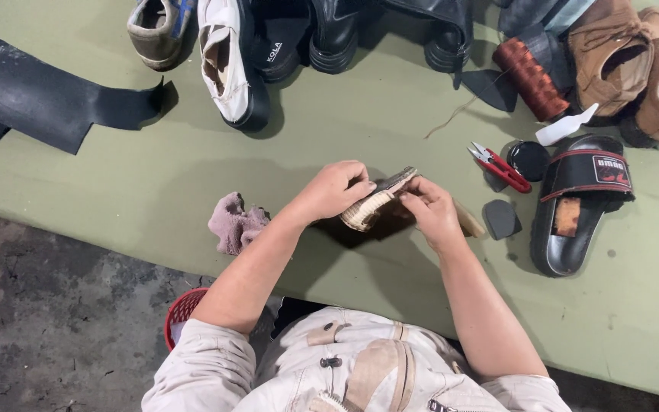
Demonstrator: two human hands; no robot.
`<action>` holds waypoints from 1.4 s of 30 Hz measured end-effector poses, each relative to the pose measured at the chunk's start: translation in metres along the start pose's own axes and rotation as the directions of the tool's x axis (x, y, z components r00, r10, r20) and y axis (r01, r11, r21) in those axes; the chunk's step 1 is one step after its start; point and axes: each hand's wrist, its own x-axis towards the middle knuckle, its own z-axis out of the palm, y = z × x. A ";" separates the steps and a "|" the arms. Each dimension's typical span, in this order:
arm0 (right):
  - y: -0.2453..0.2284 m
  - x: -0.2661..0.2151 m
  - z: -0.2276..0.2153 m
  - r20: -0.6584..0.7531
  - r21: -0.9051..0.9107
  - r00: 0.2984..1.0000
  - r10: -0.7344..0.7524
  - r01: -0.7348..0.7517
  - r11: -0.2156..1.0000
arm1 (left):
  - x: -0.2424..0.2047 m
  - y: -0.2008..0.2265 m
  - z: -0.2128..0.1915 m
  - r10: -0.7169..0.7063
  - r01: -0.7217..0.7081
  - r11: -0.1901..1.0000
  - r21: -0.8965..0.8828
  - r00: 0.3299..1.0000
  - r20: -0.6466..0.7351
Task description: The person uses a stitching awl and thread to sew the strap of a beige slide sandal. They repeatedly pierce the strap, pull the thread through, and tighten the stitches while holding the sandal on a green workbench.
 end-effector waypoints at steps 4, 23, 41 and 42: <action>0.013 -0.002 -0.011 -0.013 -0.138 0.995 -0.101 0.098 0.986 | 0.005 -0.012 0.008 -0.101 0.100 0.993 -0.059 0.995 -0.015; 0.009 -0.017 -0.010 0.165 -0.466 0.920 -0.356 0.391 0.794 | 0.008 -0.001 0.016 -0.420 -0.089 0.787 -0.610 0.648 -0.636; -0.001 -0.007 0.007 0.076 -0.473 0.985 -0.156 0.173 0.864 | 0.014 -0.017 0.022 -0.363 0.233 0.911 -0.341 0.845 -0.393; 0.002 -0.006 0.007 0.069 -0.413 0.985 -0.158 0.172 0.894 | 0.009 -0.003 0.020 -0.356 0.251 0.919 -0.304 0.860 -0.366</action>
